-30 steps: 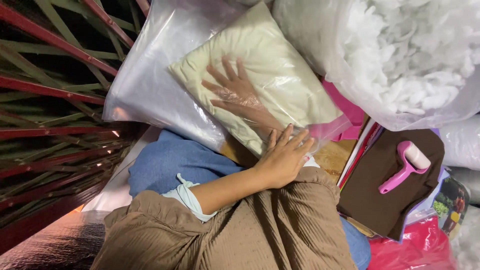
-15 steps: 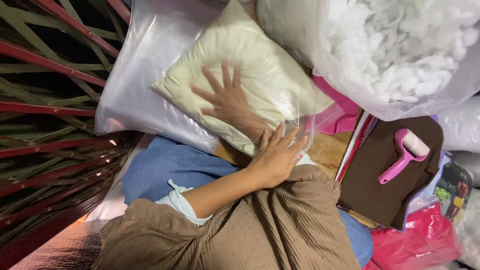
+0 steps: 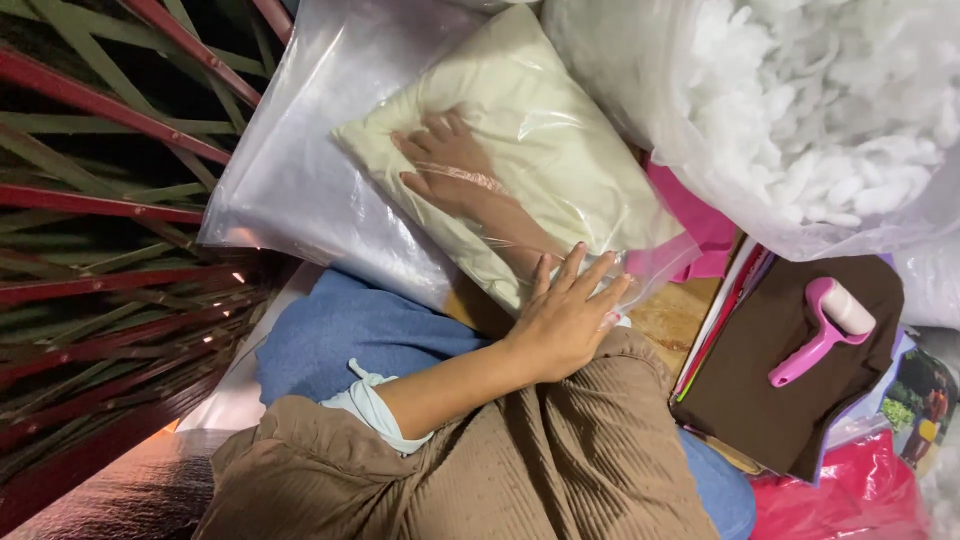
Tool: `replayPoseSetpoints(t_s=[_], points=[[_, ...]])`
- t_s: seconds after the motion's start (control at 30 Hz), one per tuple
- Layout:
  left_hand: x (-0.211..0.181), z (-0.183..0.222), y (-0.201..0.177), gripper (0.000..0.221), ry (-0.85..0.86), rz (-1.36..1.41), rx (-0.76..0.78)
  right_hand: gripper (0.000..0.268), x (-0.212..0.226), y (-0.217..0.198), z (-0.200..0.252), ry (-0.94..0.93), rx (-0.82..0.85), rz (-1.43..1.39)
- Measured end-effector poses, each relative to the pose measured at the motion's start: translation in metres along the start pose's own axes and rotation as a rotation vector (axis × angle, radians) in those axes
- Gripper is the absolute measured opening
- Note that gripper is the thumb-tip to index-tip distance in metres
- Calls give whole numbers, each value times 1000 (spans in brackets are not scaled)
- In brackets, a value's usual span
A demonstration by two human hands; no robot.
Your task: The person places a pillow into a large clear plastic bag by hand, presses out the air, and seals the zip-lock closure.
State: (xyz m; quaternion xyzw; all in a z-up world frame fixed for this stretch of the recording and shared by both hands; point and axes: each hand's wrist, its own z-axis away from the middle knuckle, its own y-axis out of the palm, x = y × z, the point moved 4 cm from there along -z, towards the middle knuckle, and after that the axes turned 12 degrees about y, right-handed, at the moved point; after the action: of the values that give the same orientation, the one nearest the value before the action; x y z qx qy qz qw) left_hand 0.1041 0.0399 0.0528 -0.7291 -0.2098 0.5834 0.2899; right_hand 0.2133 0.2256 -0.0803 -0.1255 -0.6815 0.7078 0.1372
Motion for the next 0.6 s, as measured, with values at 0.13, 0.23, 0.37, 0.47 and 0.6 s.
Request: replayPoseSetpoints(t_s=[0.13, 0.23, 0.37, 0.47, 0.6], points=[[-4, 3, -11, 52, -24, 28, 4, 59, 20, -29, 3, 80, -18, 15], [-2, -1, -13, 54, -23, -5, 13, 60, 20, -36, -7, 152, 79, 131], [3, -2, -10, 51, -13, 8, 15, 62, 8, -35, 25, 72, 52, 482], [3, 1, -12, 51, -11, 87, 63, 57, -6, -21, 94, 131, -60, 1403], [6, 6, -7, 55, 5, 55, 107, 50, -47, -12, 177, 115, -309, 3064]])
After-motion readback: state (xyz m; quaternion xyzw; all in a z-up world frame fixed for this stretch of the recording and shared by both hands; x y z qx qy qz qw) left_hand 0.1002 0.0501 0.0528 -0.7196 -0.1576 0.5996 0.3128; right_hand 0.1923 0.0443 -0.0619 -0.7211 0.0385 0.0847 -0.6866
